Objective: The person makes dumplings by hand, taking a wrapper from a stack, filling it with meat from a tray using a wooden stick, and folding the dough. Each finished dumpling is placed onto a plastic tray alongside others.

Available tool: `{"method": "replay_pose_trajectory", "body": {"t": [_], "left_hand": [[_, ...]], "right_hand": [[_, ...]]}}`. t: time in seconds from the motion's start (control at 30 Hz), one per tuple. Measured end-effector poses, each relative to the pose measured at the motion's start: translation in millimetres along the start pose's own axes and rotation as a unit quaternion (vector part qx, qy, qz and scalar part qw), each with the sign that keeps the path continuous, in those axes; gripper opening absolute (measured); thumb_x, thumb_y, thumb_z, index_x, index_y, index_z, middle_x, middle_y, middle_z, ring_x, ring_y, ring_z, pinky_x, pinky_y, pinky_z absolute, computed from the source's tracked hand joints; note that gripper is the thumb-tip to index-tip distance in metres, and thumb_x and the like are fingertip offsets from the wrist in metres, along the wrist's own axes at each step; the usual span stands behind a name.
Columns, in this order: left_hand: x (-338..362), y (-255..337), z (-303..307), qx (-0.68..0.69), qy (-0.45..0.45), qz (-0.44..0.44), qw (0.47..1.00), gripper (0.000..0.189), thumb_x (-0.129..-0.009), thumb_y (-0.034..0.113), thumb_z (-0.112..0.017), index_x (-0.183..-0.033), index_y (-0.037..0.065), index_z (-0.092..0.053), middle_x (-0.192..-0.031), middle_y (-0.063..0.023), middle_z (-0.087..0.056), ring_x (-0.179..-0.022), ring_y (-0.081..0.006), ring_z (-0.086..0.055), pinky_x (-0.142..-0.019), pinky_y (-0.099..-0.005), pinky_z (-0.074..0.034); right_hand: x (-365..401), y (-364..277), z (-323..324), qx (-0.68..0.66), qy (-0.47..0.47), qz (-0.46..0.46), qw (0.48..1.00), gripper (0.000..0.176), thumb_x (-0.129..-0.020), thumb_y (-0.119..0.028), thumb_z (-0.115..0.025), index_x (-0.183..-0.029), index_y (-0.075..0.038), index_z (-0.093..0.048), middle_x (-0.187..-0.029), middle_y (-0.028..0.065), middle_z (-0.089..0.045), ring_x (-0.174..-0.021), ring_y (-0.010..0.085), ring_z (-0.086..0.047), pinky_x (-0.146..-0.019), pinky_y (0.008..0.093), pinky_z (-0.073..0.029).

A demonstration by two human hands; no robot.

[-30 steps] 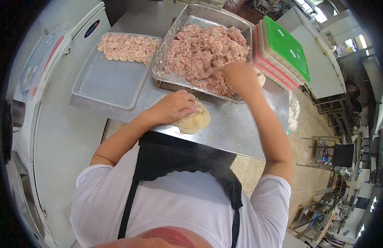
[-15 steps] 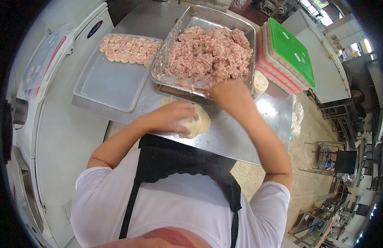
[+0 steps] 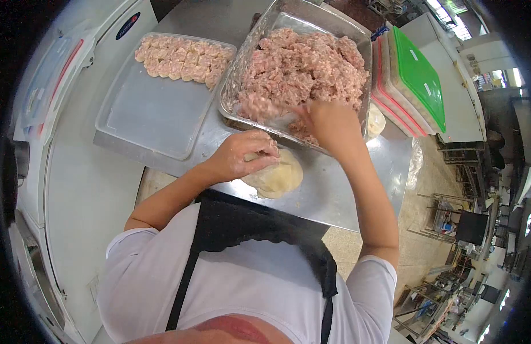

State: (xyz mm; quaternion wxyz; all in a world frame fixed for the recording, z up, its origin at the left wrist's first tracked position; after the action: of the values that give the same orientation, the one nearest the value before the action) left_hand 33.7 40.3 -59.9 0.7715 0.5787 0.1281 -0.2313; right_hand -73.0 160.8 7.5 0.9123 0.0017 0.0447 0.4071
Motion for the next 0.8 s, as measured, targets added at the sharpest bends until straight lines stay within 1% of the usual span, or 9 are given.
{"method": "replay_pose_trajectory", "body": {"t": [0.07,0.17,0.27,0.4,0.5,0.53,0.6,0.63,0.8], "left_hand": [[0,3,-2,-0.047,-0.008,-0.082,0.996,0.012,-0.081,0.017,-0.069,-0.088,0.007,-0.067,-0.088,-0.0085,-0.063,-0.079,-0.0253,-0.062,-0.073,-0.0371,-0.05],[12,-5,-20,-0.122,-0.118,-0.104,0.98,0.018,-0.079,0.021,-0.071,-0.091,0.008,-0.067,-0.093,-0.009,-0.062,-0.085,-0.0269,-0.06,-0.079,-0.0383,-0.049],[22,-6,-26,-0.111,-0.131,-0.124,0.977,0.02,-0.077,0.022,-0.07,-0.09,0.008,-0.063,-0.097,-0.0089,-0.057,-0.095,-0.0287,-0.055,-0.084,-0.0391,-0.046],[23,-13,-29,-0.149,-0.152,-0.11,0.971,0.021,-0.081,0.023,-0.068,-0.092,0.007,-0.064,-0.104,-0.0092,-0.057,-0.1,-0.0292,-0.053,-0.087,-0.0391,-0.045],[17,-15,-24,-0.084,-0.185,-0.038,0.978,0.023,-0.086,0.023,-0.064,-0.101,0.007,-0.067,-0.106,-0.0101,-0.061,-0.1,-0.0293,-0.055,-0.088,-0.0391,-0.046],[17,-12,-24,-0.084,-0.186,-0.036,0.978,0.023,-0.086,0.023,-0.064,-0.101,0.007,-0.067,-0.106,-0.0101,-0.061,-0.1,-0.0293,-0.055,-0.088,-0.0391,-0.046],[12,0,-15,-0.057,-0.111,-0.085,0.989,0.02,-0.088,0.02,-0.061,-0.1,0.007,-0.068,-0.101,-0.0094,-0.063,-0.097,-0.0282,-0.057,-0.084,-0.0383,-0.047],[10,2,-16,-0.058,-0.092,-0.093,0.99,0.017,-0.088,0.018,-0.061,-0.097,0.007,-0.07,-0.099,-0.0093,-0.064,-0.092,-0.0284,-0.059,-0.082,-0.0383,-0.048],[-8,14,-16,-0.135,-0.099,-0.108,0.98,0.015,-0.087,0.019,-0.062,-0.09,0.006,-0.07,-0.094,-0.0092,-0.064,-0.087,-0.0278,-0.059,-0.08,-0.0363,-0.049]], "right_hand": [[-30,1,-8,0.108,0.017,0.025,0.994,0.039,-0.093,-0.035,-0.052,-0.072,-0.004,-0.064,-0.071,0.0176,-0.065,-0.066,0.0329,-0.065,-0.058,0.0458,-0.051],[-43,-22,-39,0.103,-0.022,0.056,0.993,0.04,-0.093,-0.034,-0.051,-0.072,-0.004,-0.065,-0.071,0.0173,-0.065,-0.066,0.0326,-0.066,-0.058,0.0456,-0.051],[-23,-35,-39,0.034,-0.075,0.075,0.994,0.04,-0.094,-0.033,-0.05,-0.072,-0.004,-0.066,-0.07,0.0172,-0.065,-0.066,0.0334,-0.066,-0.059,0.0456,-0.052],[-4,-18,-36,-0.138,-0.04,0.032,0.989,0.043,-0.095,-0.039,-0.05,-0.074,-0.006,-0.068,-0.07,0.0173,-0.065,-0.066,0.0351,-0.064,-0.058,0.0449,-0.051],[-6,-4,-4,-0.119,0.024,0.047,0.991,0.043,-0.094,-0.04,-0.051,-0.075,-0.006,-0.068,-0.07,0.0176,-0.064,-0.066,0.0362,-0.064,-0.059,0.0438,-0.052],[-11,-3,-2,-0.121,0.023,0.047,0.991,0.043,-0.094,-0.04,-0.051,-0.075,-0.006,-0.068,-0.07,0.0176,-0.064,-0.066,0.0362,-0.064,-0.059,0.0438,-0.052],[-27,0,-7,0.072,-0.019,0.031,0.997,0.043,-0.094,-0.04,-0.051,-0.076,-0.005,-0.068,-0.071,0.0177,-0.064,-0.066,0.037,-0.064,-0.06,0.0426,-0.052],[-27,-10,-19,0.105,-0.101,0.071,0.987,0.044,-0.094,-0.04,-0.05,-0.075,-0.005,-0.068,-0.071,0.0176,-0.065,-0.067,0.0373,-0.064,-0.062,0.0435,-0.052],[0,-21,-35,-0.047,-0.066,0.038,0.996,0.04,-0.095,-0.035,-0.051,-0.079,-0.004,-0.069,-0.075,0.0193,-0.065,-0.072,0.0375,-0.065,-0.068,0.0467,-0.051]]}}
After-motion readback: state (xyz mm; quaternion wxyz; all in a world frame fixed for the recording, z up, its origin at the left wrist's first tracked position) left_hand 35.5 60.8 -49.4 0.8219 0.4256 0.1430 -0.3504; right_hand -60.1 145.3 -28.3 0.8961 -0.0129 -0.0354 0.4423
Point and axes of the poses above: each hand's wrist, its own x-axis away from the middle knuckle, its own z-axis out of the back of the hand, y = z × x, the point moved 6 cm from there along -x, towards the middle knuckle
